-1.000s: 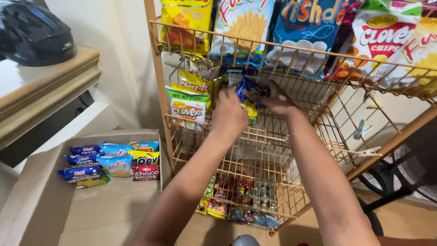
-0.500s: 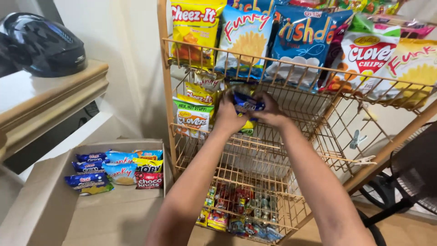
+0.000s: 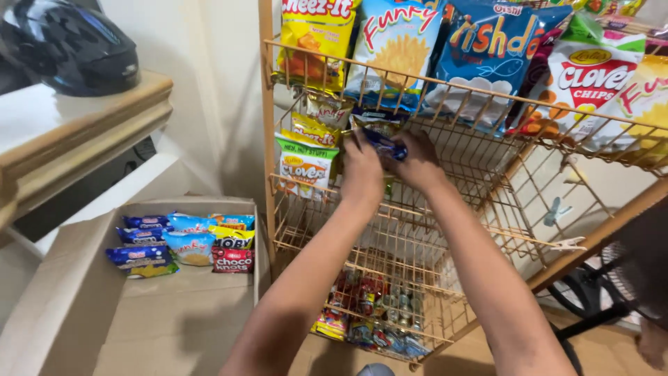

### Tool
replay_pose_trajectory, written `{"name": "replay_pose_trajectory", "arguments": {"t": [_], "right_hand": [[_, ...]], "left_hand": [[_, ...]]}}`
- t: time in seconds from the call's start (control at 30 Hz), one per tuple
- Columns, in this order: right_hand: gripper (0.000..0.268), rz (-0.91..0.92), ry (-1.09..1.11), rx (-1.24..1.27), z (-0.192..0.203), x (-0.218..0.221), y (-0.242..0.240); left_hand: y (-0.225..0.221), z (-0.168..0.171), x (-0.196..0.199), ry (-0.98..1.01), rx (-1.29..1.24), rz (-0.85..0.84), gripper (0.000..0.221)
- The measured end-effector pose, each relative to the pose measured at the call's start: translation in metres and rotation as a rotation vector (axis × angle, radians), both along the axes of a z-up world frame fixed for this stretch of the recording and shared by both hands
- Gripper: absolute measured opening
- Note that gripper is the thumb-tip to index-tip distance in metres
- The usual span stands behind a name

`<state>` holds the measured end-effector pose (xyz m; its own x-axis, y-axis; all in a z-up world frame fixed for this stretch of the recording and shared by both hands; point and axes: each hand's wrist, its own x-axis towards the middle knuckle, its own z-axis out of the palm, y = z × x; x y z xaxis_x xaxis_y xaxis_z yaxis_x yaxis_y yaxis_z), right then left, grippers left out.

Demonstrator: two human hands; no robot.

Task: Organizing various snack bags into a metal display rack and a cardboard box.

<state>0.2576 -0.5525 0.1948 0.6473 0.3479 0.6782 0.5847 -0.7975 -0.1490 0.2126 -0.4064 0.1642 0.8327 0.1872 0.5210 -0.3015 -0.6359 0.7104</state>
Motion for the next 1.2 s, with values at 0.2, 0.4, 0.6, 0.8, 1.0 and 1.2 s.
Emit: {"name": "replay_pose_trajectory", "arguments": {"t": [0.2, 0.4, 0.6, 0.8, 1.0, 1.2], "right_hand": [[0.054, 0.095, -0.136, 0.055, -0.023, 0.030, 0.016], [0.062, -0.222, 0.033, -0.014, -0.014, -0.006, 0.039], [0.078, 0.015, 0.044, 0.062, -0.022, -0.013, 0.019], [0.068, -0.224, 0.025, 0.229, -0.011, -0.081, 0.041], [0.042, 0.136, -0.172, 0.352, -0.035, -0.179, 0.114], [0.033, 0.309, 0.350, 0.436, -0.097, -0.213, 0.193]], "left_hand": [[-0.002, 0.013, -0.050, 0.134, 0.382, 0.021, 0.064], [0.040, -0.014, -0.089, -0.280, 0.410, -0.079, 0.070], [0.108, -0.010, -0.144, -0.218, 0.251, -0.166, 0.051], [0.148, -0.030, -0.143, -0.420, 0.217, -0.205, 0.058], [0.192, -0.074, -0.167, -0.138, 0.094, -0.178, 0.055], [0.256, -0.161, -0.167, 0.320, 0.179, -0.262, 0.059]]}}
